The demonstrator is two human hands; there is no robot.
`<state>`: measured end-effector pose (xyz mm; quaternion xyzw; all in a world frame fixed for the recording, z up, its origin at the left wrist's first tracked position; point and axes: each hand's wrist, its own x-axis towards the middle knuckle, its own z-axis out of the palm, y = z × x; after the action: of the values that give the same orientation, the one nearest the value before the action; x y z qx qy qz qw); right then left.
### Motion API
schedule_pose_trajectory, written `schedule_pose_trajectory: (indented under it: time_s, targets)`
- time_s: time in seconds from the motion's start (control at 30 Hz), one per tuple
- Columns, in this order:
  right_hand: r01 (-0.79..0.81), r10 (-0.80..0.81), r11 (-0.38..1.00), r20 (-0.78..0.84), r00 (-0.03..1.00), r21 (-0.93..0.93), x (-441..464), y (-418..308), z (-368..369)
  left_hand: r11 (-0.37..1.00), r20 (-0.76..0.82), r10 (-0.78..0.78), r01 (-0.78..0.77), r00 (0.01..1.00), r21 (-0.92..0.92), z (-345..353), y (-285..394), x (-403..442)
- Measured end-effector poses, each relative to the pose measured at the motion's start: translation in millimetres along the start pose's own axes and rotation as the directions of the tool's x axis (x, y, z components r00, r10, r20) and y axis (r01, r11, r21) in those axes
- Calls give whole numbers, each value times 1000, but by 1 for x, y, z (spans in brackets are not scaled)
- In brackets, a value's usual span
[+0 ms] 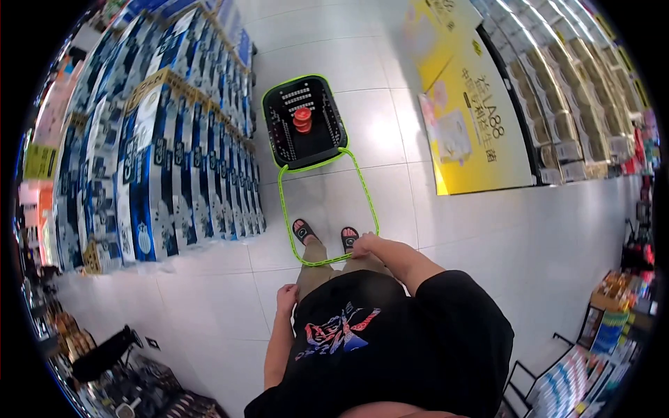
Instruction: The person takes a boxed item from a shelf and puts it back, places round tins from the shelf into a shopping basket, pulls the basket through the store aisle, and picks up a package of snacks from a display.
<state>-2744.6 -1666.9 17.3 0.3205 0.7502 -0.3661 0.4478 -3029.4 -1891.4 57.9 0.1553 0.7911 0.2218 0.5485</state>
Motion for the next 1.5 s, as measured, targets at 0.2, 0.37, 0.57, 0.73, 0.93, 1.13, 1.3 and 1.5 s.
schedule_pose_trajectory:
  time_s: [0.2,0.37,0.57,0.73,0.93,1.13,1.3,1.5]
  targets:
    - [-5,13,993,-66,998,116,-46,-3,-20,905,-62,339,-308,939,295,0,42,19]
    - [40,11,988,-322,947,151,-61,-13,-21,805,79,512,-509,855,305,9,132,24]
    - [96,-29,982,-380,924,160,-61,-69,-60,651,388,524,-650,758,392,-10,188,70]
    - [65,50,968,-439,897,242,-24,-119,-90,531,561,440,-707,701,467,-42,203,98]
    - [264,-81,878,-422,903,398,-6,-146,-123,415,687,285,-732,669,541,-76,217,108]
    - [274,-122,846,-334,935,458,-1,-145,-145,413,721,249,-745,646,524,-89,236,130]
    - [291,-97,817,-380,920,498,-13,-141,-171,507,725,253,-726,641,465,-98,235,156]
    - [320,-115,797,-390,914,513,-29,-140,-187,589,755,253,-715,606,376,-101,254,158]
